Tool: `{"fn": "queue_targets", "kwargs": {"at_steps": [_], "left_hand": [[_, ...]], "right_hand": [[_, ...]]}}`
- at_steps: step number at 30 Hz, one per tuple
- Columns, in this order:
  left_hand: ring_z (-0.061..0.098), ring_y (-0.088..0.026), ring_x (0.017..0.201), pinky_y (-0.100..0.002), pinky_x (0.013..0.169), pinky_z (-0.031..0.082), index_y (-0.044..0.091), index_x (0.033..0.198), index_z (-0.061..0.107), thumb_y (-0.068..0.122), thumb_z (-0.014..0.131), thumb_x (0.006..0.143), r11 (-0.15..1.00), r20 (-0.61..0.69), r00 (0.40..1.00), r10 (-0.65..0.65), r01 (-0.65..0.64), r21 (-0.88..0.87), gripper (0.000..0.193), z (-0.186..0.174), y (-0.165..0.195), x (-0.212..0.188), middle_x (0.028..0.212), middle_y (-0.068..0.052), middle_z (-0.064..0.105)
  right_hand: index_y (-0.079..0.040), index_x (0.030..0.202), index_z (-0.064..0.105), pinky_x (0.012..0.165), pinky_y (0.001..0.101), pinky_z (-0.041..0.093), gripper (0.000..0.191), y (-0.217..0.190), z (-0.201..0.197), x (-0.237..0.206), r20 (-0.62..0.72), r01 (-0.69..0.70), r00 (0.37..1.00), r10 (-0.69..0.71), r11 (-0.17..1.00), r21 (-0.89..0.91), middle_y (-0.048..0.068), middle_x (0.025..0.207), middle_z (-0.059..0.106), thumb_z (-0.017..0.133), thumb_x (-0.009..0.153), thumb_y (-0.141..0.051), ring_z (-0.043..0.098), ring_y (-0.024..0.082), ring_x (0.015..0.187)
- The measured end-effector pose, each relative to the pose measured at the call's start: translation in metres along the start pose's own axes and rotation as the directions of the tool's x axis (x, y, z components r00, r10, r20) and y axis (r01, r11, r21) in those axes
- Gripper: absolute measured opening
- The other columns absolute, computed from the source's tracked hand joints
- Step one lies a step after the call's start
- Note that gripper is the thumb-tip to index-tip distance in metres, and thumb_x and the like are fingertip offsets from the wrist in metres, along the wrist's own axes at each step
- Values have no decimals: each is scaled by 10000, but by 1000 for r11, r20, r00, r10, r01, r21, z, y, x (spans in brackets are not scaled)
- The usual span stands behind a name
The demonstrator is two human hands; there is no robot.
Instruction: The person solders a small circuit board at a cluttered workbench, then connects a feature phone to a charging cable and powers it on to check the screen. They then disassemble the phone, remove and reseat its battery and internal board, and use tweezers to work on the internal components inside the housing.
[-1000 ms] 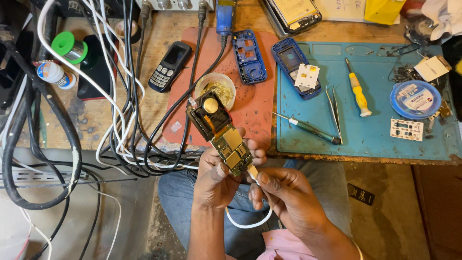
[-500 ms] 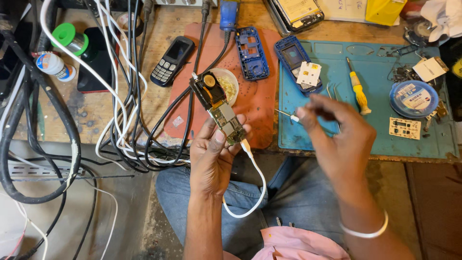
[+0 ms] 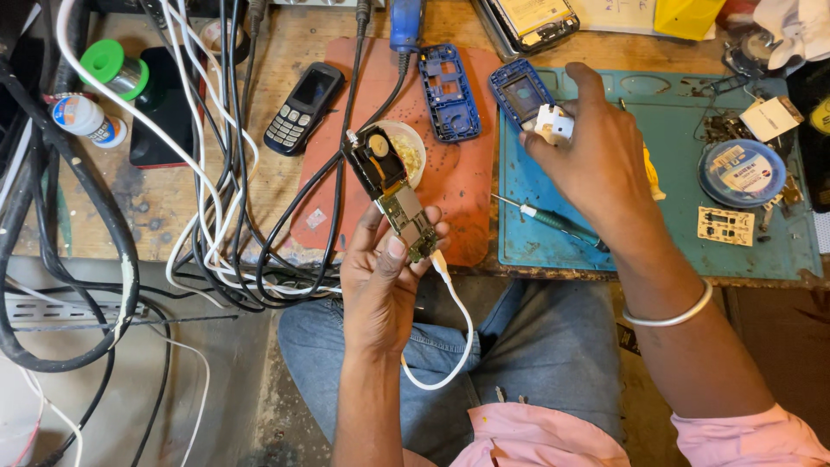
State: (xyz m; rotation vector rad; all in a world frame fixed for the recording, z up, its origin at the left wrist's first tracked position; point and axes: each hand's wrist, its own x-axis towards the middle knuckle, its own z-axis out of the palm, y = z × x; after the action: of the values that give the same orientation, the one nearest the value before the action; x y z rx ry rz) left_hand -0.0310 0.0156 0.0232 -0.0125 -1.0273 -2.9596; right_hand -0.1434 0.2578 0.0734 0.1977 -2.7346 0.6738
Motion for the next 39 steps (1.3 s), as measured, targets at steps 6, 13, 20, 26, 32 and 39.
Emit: {"fn": "queue_targets", "kwargs": {"at_steps": [6,13,20,26,32,39], "left_hand": [[700,-357,1144,-467,998,572,-26,1455,460,203,785,930,1000,-13,1000,7,-7,0,659,1,0,0,1311,-248,658],[697,-368,1141,-491,1006,567,-24,1458,459,198,776,940,1000,-19,1000,16,-16,-5,646,2,-1,-2,1306,-266,653],[691,-377,1150,-504,1025,563,-25,1455,449,171,758,955,999,-6,1000,21,-21,-32,620,1,-3,0,1310,-267,645],[690,-381,1156,-501,1031,563,-26,1450,447,171,756,956,999,-3,1000,18,-18,-35,615,-1,-3,1,1313,-277,643],[691,-378,1161,-500,1023,570,-24,1450,450,179,768,945,999,-20,1000,16,-16,-38,630,-1,-3,0,1321,-268,637],[699,-383,1146,-468,987,575,-7,1459,446,176,769,932,999,-18,1000,3,-4,-32,645,-2,-3,-1,1312,-269,653]], "right_hand": [[80,1467,395,860,518,534,880,2,-4,2,22,37,999,-37,999,1,303,1100,693,890,832,-273,686,465,979],[52,1482,368,856,515,528,891,2,1,3,14,85,996,-84,995,-56,288,1102,683,880,810,-231,682,459,985],[32,1500,339,837,495,548,945,13,-9,12,41,34,999,-34,999,13,276,1096,715,893,791,-256,706,435,926],[13,1521,328,790,473,566,968,19,-20,14,78,-35,996,31,998,56,265,1106,714,882,777,-262,727,406,879],[30,1502,354,803,508,545,953,11,-7,7,26,137,990,-135,986,-90,267,1096,719,909,782,-255,703,446,930],[37,1483,406,794,463,566,830,14,-13,13,77,73,994,-80,994,82,272,1126,703,893,890,-281,725,385,901]]}}
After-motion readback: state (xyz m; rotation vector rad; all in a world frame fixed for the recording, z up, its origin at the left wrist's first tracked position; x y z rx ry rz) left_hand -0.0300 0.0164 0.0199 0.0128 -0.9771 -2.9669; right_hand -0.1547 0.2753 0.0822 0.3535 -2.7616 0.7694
